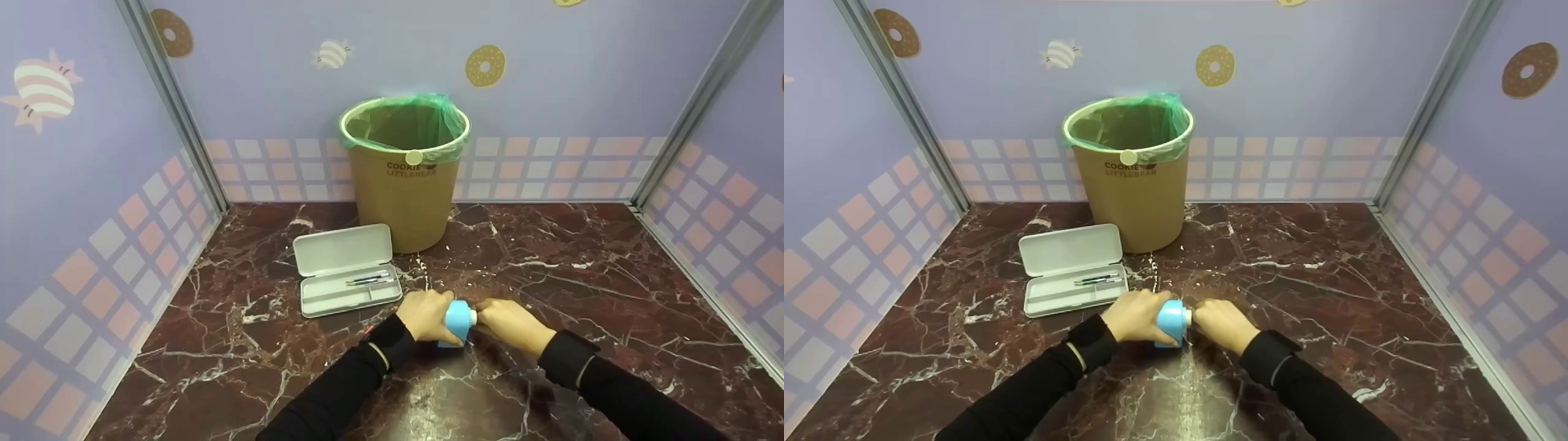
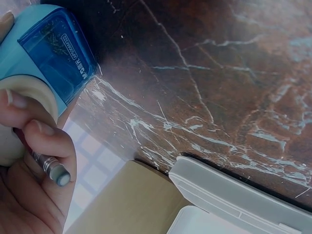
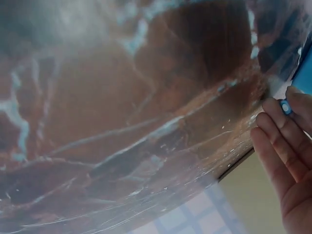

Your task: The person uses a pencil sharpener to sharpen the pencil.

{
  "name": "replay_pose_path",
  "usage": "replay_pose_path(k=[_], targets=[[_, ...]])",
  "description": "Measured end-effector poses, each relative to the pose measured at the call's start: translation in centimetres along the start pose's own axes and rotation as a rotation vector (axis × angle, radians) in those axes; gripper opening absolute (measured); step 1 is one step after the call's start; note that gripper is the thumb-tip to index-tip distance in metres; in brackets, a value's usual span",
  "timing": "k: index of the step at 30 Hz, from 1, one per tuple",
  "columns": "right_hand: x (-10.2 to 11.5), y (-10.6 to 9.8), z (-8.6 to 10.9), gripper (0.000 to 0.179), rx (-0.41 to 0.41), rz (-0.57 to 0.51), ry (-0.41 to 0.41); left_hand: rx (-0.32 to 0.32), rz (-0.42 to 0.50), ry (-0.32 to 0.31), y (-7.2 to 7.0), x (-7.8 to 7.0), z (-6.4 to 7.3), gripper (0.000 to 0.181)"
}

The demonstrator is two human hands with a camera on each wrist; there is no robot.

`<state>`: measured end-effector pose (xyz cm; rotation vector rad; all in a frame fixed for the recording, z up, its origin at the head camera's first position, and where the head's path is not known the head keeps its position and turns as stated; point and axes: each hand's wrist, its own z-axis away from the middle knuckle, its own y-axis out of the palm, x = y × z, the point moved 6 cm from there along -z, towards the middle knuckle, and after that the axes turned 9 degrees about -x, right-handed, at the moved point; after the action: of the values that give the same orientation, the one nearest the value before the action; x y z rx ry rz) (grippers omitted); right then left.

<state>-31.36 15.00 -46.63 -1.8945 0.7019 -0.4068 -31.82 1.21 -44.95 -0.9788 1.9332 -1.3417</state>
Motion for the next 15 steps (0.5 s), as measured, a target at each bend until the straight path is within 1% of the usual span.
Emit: replay_pose_path(k=[3, 7, 12, 15], targets=[[0.1, -0.1, 0.2, 0.008, -0.004, -0.023, 0.005, 0.001, -0.003, -0.002, 0.0, 0.0, -0.1, 0.066], [0.4, -0.2, 0.5, 0.010, -0.007, -0.025, -0.005, -0.004, 0.006, -0.009, 0.1, -0.1, -0.1, 0.066], [0.8, -0.4, 0.9, 0.011, -0.012, 0.003, -0.055, -0.009, 0.002, -0.022, 0.0, 0.0, -0.1, 0.066], [1.2, -0.5, 0.9, 0.008, -0.011, 0.010, -0.095, -0.006, -0.009, -0.033, -0.1, 0.1, 0.0, 0.067]])
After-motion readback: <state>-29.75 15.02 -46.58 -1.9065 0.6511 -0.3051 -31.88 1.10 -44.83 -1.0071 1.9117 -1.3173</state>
